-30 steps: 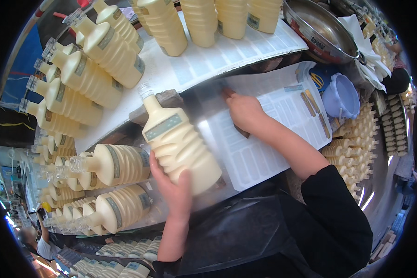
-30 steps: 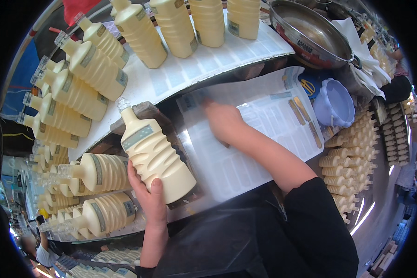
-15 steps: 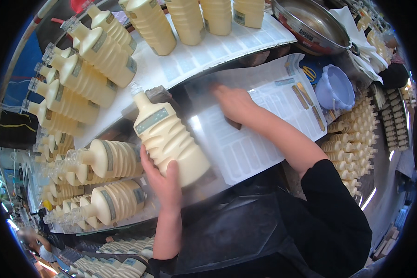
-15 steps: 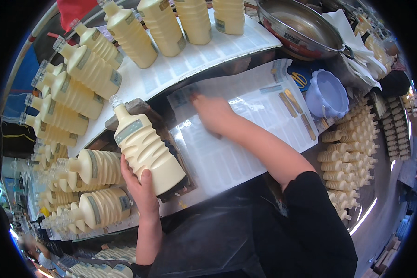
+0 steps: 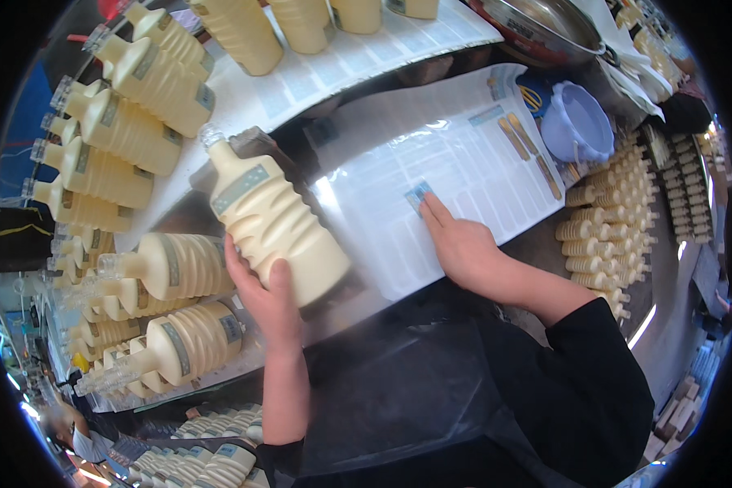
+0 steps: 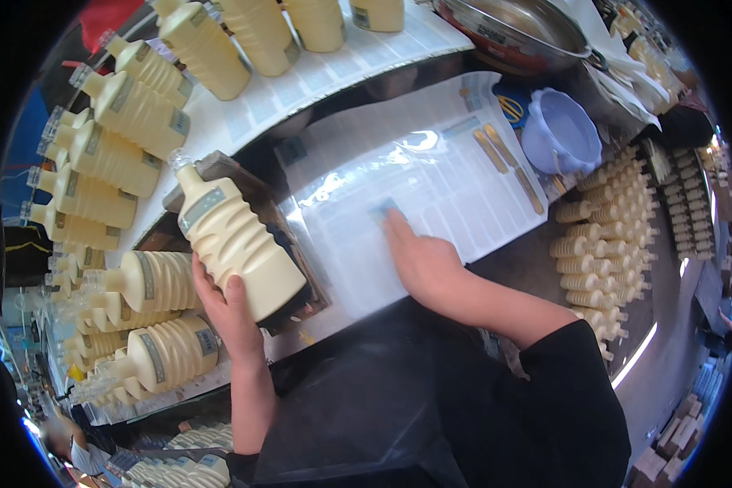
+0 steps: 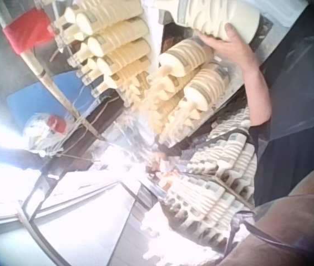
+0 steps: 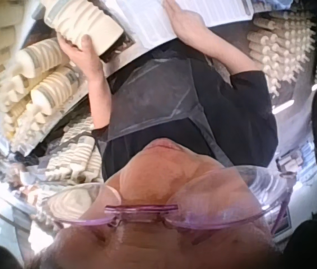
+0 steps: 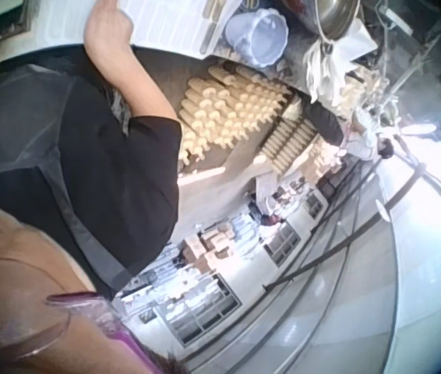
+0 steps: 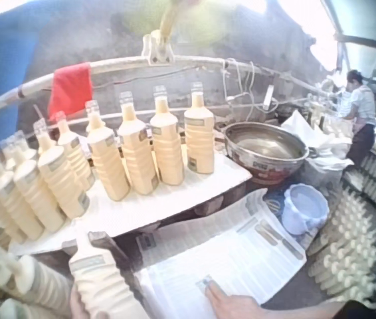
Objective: The person applies rectangular labels to the bodies of multiple cream-colored plastic bottles. They pick up each bottle, smooth the label onto the surface, and place the finished bottle on a nearby shelf. The process is repeated for several bottles in a continuous sequence.
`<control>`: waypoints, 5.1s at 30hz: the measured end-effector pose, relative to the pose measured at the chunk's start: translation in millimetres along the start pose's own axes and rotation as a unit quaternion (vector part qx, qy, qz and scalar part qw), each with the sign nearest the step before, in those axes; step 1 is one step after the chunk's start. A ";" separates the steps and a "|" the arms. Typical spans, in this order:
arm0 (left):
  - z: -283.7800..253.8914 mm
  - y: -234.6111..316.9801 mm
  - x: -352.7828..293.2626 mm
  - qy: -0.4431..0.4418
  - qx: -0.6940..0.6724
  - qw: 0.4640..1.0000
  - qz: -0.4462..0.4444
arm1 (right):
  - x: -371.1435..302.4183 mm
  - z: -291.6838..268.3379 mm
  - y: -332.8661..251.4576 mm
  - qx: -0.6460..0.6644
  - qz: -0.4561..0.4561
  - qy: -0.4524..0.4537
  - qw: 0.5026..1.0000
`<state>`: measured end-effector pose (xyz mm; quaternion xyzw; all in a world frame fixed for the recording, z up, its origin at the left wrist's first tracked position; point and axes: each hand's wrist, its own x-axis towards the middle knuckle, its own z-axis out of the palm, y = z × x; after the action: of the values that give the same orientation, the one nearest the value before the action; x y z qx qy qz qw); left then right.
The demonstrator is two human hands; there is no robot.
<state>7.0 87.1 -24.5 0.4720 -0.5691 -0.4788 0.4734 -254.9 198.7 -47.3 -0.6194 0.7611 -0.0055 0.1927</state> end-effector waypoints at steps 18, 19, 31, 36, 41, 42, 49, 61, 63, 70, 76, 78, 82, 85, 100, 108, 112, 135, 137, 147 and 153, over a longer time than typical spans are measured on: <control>-16.0 -21.4 -13.5 -0.022 -0.005 0.999 0.042 | -76.7 24.1 41.0 -0.013 -0.190 0.233 0.954; -18.4 -19.9 -18.9 -0.019 0.012 0.999 0.037 | -74.5 30.7 43.2 -0.035 -0.204 0.241 0.948; -27.2 -21.4 -39.0 -0.011 0.175 0.981 0.083 | -17.8 -45.6 -53.3 0.363 -0.086 0.083 0.924; -33.2 -26.5 -31.6 -0.024 0.038 0.998 0.041 | -4.9 -49.0 -135.7 0.088 -0.338 0.306 0.886; -25.2 -9.7 -13.3 0.004 -0.106 0.992 -0.064 | -4.1 -32.1 -160.1 -0.091 -0.325 0.345 0.876; -23.9 -7.5 -11.7 0.017 -0.107 0.991 -0.083 | -4.6 -32.3 -162.3 -0.110 -0.327 0.352 0.870; -16.4 6.2 -12.5 0.032 -0.072 0.991 -0.112 | -30.4 -32.6 -147.4 -0.118 -0.349 0.301 0.880; -13.6 -18.3 -32.5 0.016 -0.110 0.992 -0.053 | 35.4 -31.6 -122.2 0.368 -0.042 0.068 0.926; -13.0 -18.5 -33.4 0.020 -0.101 0.994 -0.048 | 37.7 -29.3 -120.5 0.384 -0.039 0.057 0.921; -10.9 -15.2 -33.0 0.024 -0.097 0.994 -0.051 | 39.7 -26.5 -116.2 0.392 -0.044 0.057 0.917; -10.4 -15.1 -34.0 0.025 -0.104 0.993 -0.048 | 39.4 -28.1 -117.0 0.409 -0.038 0.047 0.910; -9.6 -11.3 -34.9 0.024 -0.123 0.991 -0.056 | 39.7 -28.0 -117.6 0.411 -0.037 0.047 0.910; -10.0 -11.2 -34.9 0.022 -0.137 0.989 -0.058 | 39.9 -27.4 -118.3 0.418 -0.035 0.048 0.907; -10.6 -11.3 -35.0 0.021 -0.144 0.987 -0.061 | 39.1 -28.1 -118.7 0.424 -0.035 0.044 0.904; -13.9 -21.5 -35.3 0.014 -0.120 0.992 -0.032 | 41.1 -25.6 -116.9 0.413 -0.041 0.043 0.909; -15.1 -23.4 -34.4 0.014 -0.111 0.993 -0.032 | 41.3 -24.4 -115.8 0.408 -0.044 0.047 0.911; -15.6 -23.5 -34.7 0.014 -0.106 0.994 -0.031 | 40.9 -23.9 -115.7 0.404 -0.043 0.048 0.912; -14.1 -21.9 -33.5 0.030 -0.038 0.999 -0.024 | 32.4 -63.3 -126.8 0.308 -0.257 0.216 0.890; -17.6 -22.8 -34.8 0.031 0.024 0.999 -0.004 | 34.9 -60.6 -127.0 0.244 -0.275 0.309 0.877; -17.8 -21.6 -25.5 0.042 -0.030 0.999 -0.015 | -0.8 -38.1 -115.5 0.168 -0.426 0.371 0.808; -20.3 -31.0 -19.9 0.050 -0.142 0.987 -0.064 | -2.2 -34.1 -138.8 0.078 -0.508 0.352 0.782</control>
<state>31.8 101.9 -55.1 0.4589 -0.4399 -0.5593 0.5320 -134.3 160.7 19.2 -0.8541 0.3482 -0.3796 -0.0721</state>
